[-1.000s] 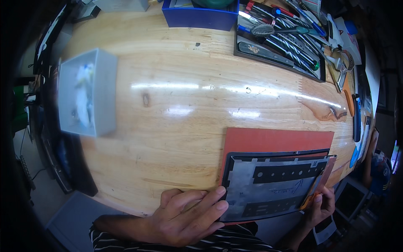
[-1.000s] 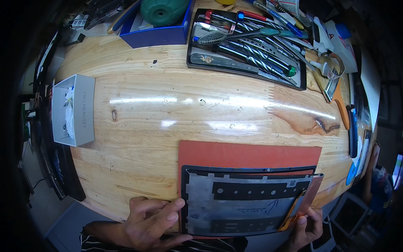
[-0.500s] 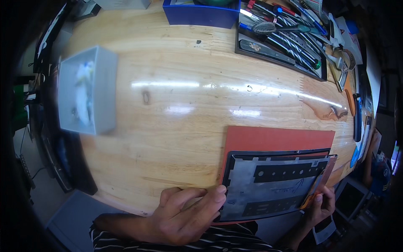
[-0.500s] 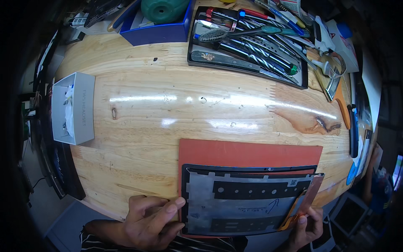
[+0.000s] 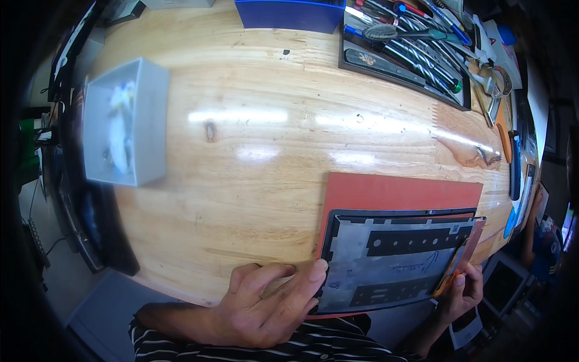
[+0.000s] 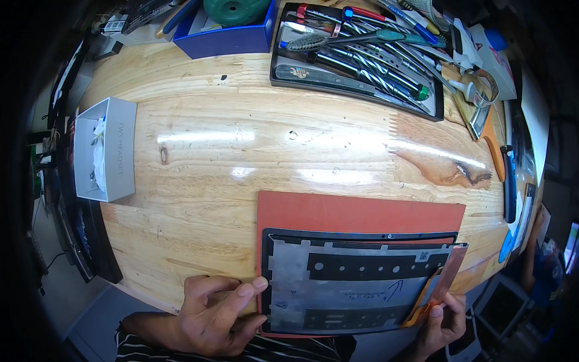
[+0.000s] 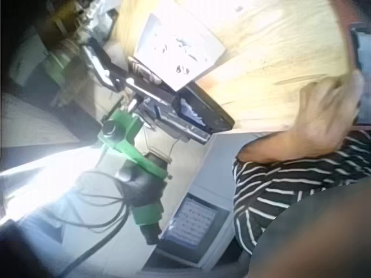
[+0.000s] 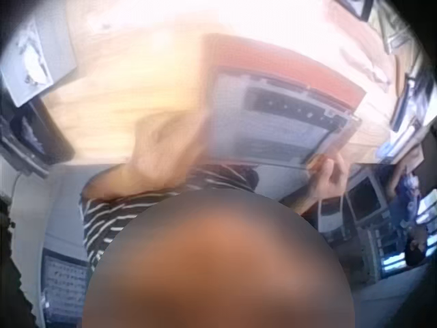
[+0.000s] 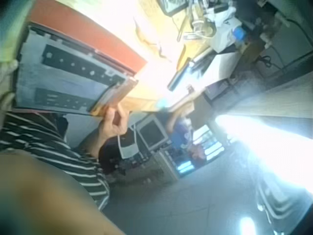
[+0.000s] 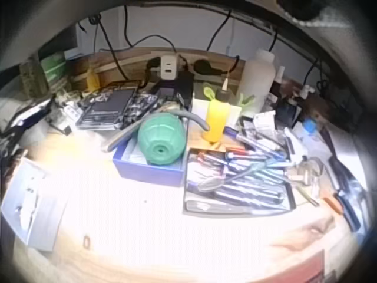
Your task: The person cleans a tablet screen with a cloth, aligns and attaches a frame, places the screen assembly onto a red mat, and uses a laminating machine to press the assembly. The person handles the tablet, frame, and mat throughout.
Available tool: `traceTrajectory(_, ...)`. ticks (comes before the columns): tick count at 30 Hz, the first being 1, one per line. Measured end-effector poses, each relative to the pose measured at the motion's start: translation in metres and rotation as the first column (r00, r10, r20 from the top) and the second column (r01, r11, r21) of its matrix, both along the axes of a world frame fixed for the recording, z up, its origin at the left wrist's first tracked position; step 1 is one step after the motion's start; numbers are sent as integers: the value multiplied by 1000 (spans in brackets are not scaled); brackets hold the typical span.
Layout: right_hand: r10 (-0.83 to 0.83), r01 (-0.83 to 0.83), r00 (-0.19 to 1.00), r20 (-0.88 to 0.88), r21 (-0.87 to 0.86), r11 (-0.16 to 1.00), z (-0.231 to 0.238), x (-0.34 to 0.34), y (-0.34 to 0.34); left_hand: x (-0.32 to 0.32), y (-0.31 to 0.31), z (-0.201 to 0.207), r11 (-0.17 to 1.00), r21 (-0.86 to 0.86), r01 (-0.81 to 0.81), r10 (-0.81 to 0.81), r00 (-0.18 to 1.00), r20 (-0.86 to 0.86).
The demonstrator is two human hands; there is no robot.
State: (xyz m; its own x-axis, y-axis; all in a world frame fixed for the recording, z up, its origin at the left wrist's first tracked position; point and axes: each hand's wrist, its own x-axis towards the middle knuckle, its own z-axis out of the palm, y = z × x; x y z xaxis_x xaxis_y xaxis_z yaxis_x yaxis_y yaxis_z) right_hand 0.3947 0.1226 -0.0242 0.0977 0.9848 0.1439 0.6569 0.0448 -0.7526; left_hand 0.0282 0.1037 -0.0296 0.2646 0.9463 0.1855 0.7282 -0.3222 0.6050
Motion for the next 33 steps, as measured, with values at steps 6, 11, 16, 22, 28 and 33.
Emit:
traceTrajectory(6, -2, 2, 1000, -15, 14, 1000, -2, 2, -2, -3, -5, -2, 996, -83, 32, -21, 990, 137)
traceTrajectory(11, 38, -37, 998, -49, 27, 999, -5, 13, -3, -2, -11, -6, 996, -83, 10, 4, 987, 163)
traceTrajectory(16, 23, -22, 999, -33, 39, 999, -10, 17, -3, -4, -13, -8, 999, -40, 4, 1, 991, 134)
traceTrajectory(22, -39, 42, 996, -81, 31, 999, -12, 16, 5, -3, -11, -7, 1000, -12, -29, 30, 995, 91)
traceTrajectory(28, 79, -74, 996, -46, 94, 993, -17, 18, 17, 5, -8, -8, 974, 224, -24, 21, 1000, 17)
traceTrajectory(33, 36, -35, 999, -25, 45, 998, -17, 15, 21, -4, -5, -11, 994, 92, -51, 54, 998, -35)
